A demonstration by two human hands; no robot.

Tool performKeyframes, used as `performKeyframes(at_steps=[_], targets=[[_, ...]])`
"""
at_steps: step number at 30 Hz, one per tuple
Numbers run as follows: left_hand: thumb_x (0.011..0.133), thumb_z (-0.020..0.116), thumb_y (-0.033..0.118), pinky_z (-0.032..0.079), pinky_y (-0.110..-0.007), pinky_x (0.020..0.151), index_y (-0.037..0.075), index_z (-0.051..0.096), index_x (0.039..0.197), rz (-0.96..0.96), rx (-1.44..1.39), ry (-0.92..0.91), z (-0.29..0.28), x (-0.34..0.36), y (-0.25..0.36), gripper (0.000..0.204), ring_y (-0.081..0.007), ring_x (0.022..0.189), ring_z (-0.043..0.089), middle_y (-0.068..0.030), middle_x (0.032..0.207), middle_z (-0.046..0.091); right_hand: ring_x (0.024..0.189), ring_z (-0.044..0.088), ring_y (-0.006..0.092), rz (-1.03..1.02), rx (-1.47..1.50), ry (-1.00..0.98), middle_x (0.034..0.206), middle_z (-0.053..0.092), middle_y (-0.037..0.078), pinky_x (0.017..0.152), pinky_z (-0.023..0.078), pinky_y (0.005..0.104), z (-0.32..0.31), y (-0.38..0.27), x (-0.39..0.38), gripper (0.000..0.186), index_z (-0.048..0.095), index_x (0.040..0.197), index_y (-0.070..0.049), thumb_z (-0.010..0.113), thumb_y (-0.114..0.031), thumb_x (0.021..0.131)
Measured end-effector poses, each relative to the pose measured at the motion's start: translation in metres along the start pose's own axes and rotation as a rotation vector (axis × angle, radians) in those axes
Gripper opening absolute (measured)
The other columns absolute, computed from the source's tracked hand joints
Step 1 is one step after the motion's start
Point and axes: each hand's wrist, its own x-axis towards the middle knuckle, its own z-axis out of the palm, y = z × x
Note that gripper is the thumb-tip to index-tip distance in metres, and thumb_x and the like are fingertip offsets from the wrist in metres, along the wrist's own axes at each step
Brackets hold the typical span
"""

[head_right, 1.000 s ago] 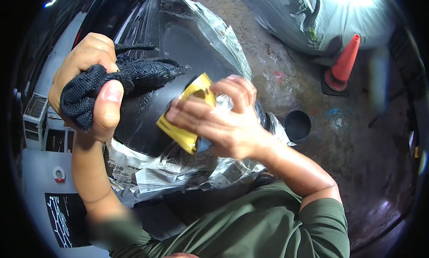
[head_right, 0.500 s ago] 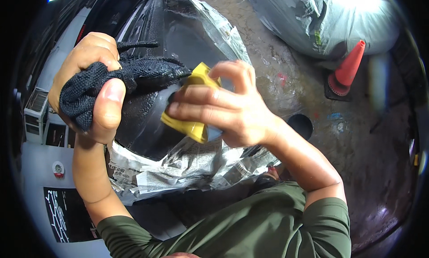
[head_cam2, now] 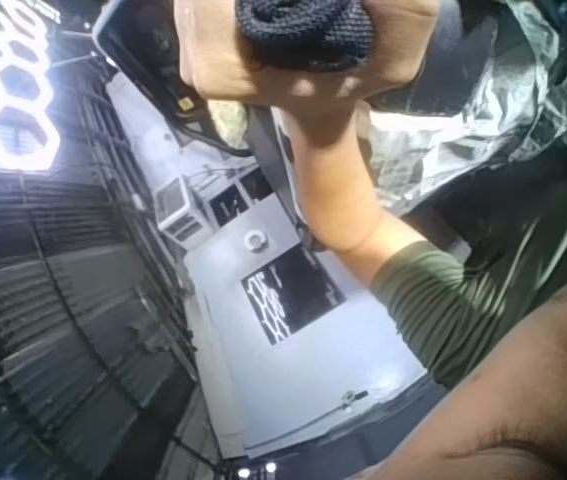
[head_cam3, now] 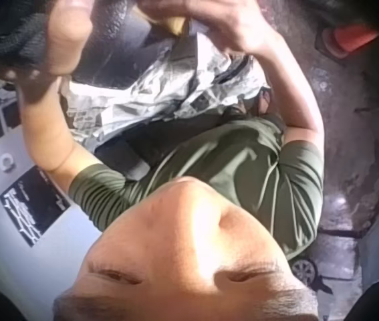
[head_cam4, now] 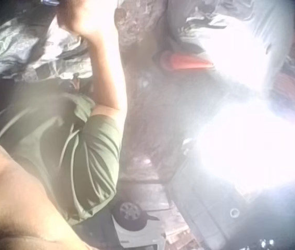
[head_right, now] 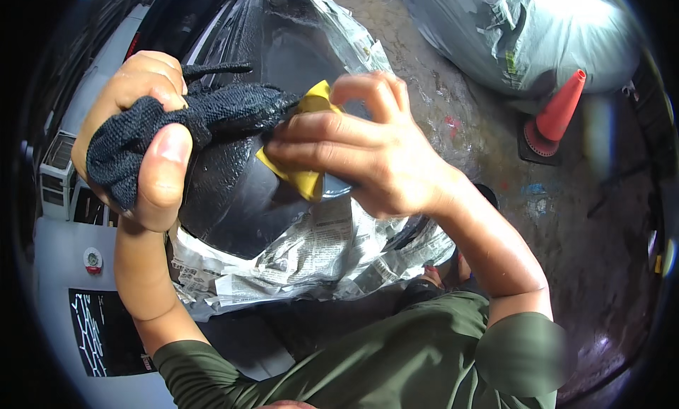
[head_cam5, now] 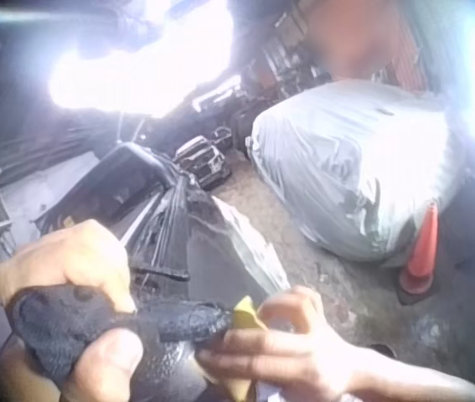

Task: The person sands a section of a car panel by hand using a sanding block, dipping the block and a cloth into a bucket of water to wet the surface and wipe away debris between sanding passes.

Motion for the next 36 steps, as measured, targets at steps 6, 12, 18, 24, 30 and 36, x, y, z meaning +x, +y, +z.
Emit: performKeyframes(at_steps=[6,12,18,24,30,36], targets=[[0.074,0.066,0.021,0.049,-0.034,0.076,-0.004,0.061,0.089,0.007,0.035,-0.006,-0.001,0.001,0.001,0.029,-0.0244,0.08,0.058,-0.0144,0.085,0.059,0.119,0.055,0.0303,-0.156,0.019,-0.114,0.134,0.07,0.005,0.104,0.04,0.0506,-0.011,0.014,0.003,0.061,0.079,0.122,-0.014,0.064,-0.039,0.067],[0.073,0.063,0.02,0.048,-0.037,0.084,-0.004,0.062,0.094,-0.101,0.013,0.019,-0.013,-0.002,0.002,0.032,-0.0247,0.087,0.059,-0.0169,0.091,0.062,0.127,0.057,0.0298,-0.125,0.132,-0.015,0.132,0.069,0.004,0.112,0.04,0.0509,-0.011,0.017,0.001,0.05,0.073,0.125,-0.013,0.069,-0.018,0.075],[0.071,0.061,0.021,0.048,-0.038,0.088,-0.004,0.062,0.095,-0.23,0.043,0.06,-0.005,-0.003,-0.001,0.035,-0.0261,0.089,0.059,-0.0188,0.092,0.063,0.121,0.068,0.034,-0.108,0.309,0.179,0.121,0.074,0.015,0.112,0.047,0.0547,0.007,0.029,-0.014,0.049,0.069,0.127,-0.002,0.068,0.003,0.079],[0.071,0.062,0.022,0.049,-0.039,0.087,-0.004,0.061,0.094,-0.113,0.083,0.023,-0.01,0.0,-0.004,0.035,-0.0271,0.089,0.06,-0.0191,0.092,0.062,0.129,0.063,0.0404,-0.017,0.499,0.11,0.126,0.073,0.013,0.111,0.05,0.0513,0.025,0.024,-0.013,0.044,0.075,0.118,-0.003,0.074,0.006,0.076],[0.071,0.061,0.023,0.049,-0.039,0.087,-0.004,0.061,0.094,-0.121,0.109,0.022,-0.009,0.002,-0.001,0.036,-0.0278,0.089,0.06,-0.0186,0.091,0.062,0.123,0.066,0.04,0.115,0.664,0.09,0.111,0.072,0.013,0.109,0.052,0.0511,0.016,0.024,-0.004,0.044,0.074,0.113,-0.001,0.076,0.009,0.07],[0.073,0.06,0.026,0.048,-0.041,0.088,-0.003,0.059,0.094,-0.189,0.029,0.086,-0.006,-0.002,-0.004,0.036,-0.0282,0.089,0.058,-0.0181,0.091,0.06,0.114,0.066,0.0345,-0.075,0.349,0.184,0.109,0.073,0.004,0.095,0.052,0.0472,0.024,0.016,0.005,0.038,0.079,0.108,-0.01,0.08,-0.015,0.071]])
